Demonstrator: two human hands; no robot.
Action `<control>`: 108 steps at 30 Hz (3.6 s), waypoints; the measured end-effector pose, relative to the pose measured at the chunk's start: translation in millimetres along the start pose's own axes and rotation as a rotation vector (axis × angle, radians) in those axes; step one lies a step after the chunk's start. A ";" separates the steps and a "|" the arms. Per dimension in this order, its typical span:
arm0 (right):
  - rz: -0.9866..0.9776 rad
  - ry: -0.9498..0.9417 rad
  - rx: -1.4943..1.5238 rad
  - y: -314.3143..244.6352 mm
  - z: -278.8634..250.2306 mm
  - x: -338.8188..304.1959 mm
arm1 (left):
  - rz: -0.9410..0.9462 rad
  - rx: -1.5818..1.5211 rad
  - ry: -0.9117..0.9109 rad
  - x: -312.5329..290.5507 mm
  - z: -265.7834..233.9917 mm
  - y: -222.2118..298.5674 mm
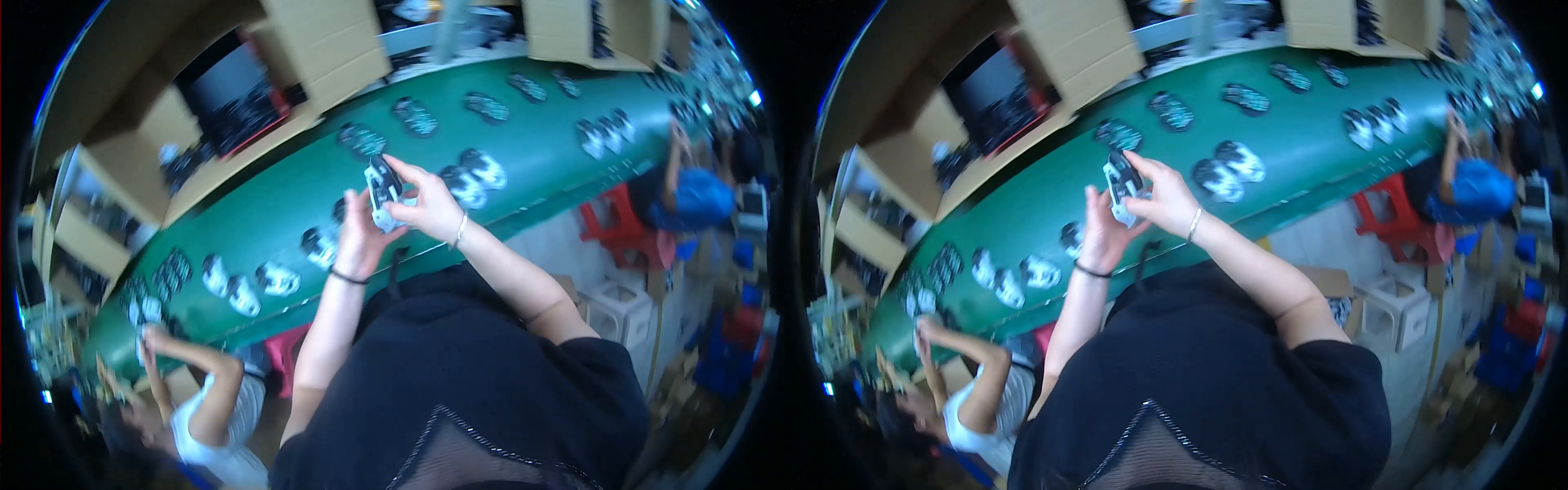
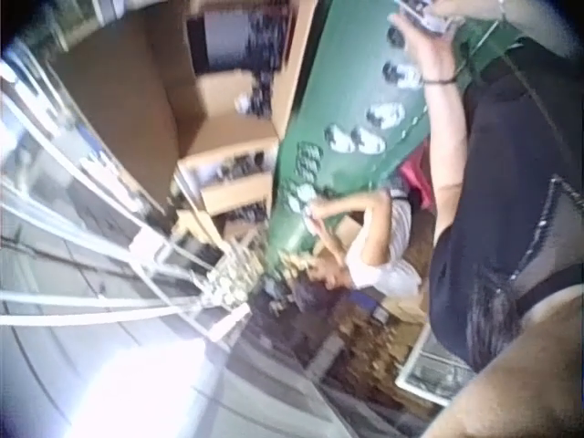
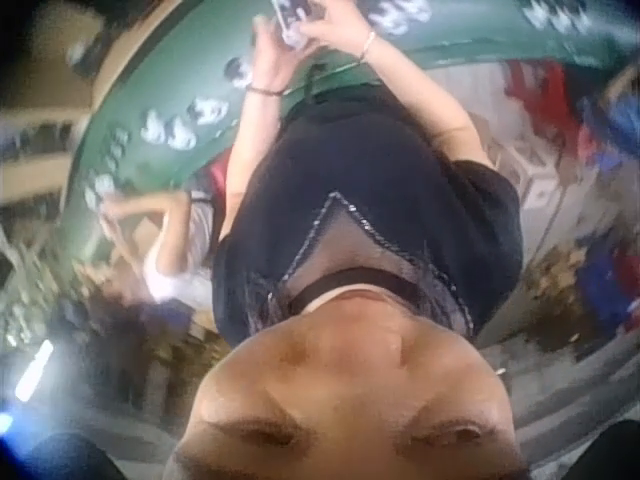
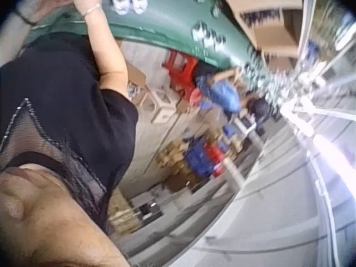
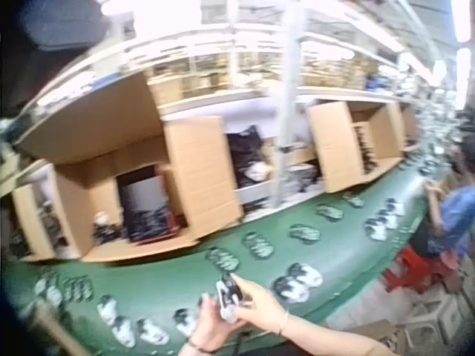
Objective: The person moves a box of mouse parts and assembles computer mouse shells by fitting small plastic components into the mouse covers by hand before placing them along the conveyor belt.
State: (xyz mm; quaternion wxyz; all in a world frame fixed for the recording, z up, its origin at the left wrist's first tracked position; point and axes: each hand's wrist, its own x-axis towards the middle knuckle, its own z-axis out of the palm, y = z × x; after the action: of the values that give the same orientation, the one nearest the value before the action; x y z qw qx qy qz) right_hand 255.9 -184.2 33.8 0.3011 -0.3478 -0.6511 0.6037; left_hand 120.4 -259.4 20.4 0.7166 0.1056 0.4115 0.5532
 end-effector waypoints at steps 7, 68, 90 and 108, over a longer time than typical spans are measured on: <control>0.136 0.545 -1.106 77.8 -273.8 -3.7 | 0.031 0.251 0.235 31.9 -19.2 -45.3; -0.254 0.139 -0.507 -35.2 63.3 16.4 | 0.265 -0.381 -0.307 -15.7 -43.1 30.5; 0.425 -0.069 0.479 -2.8 85.7 33.5 | 0.334 0.035 0.189 -42.0 -55.2 40.7; 0.446 -0.027 0.494 10.9 85.7 25.7 | 0.273 0.159 0.270 -34.9 -62.0 29.9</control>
State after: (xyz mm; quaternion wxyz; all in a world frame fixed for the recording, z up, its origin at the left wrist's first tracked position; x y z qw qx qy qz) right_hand 172.4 -212.4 14.6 0.2283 -0.3902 -0.3967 0.7989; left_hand 53.8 -298.1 15.3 0.5629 0.1415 0.5279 0.6201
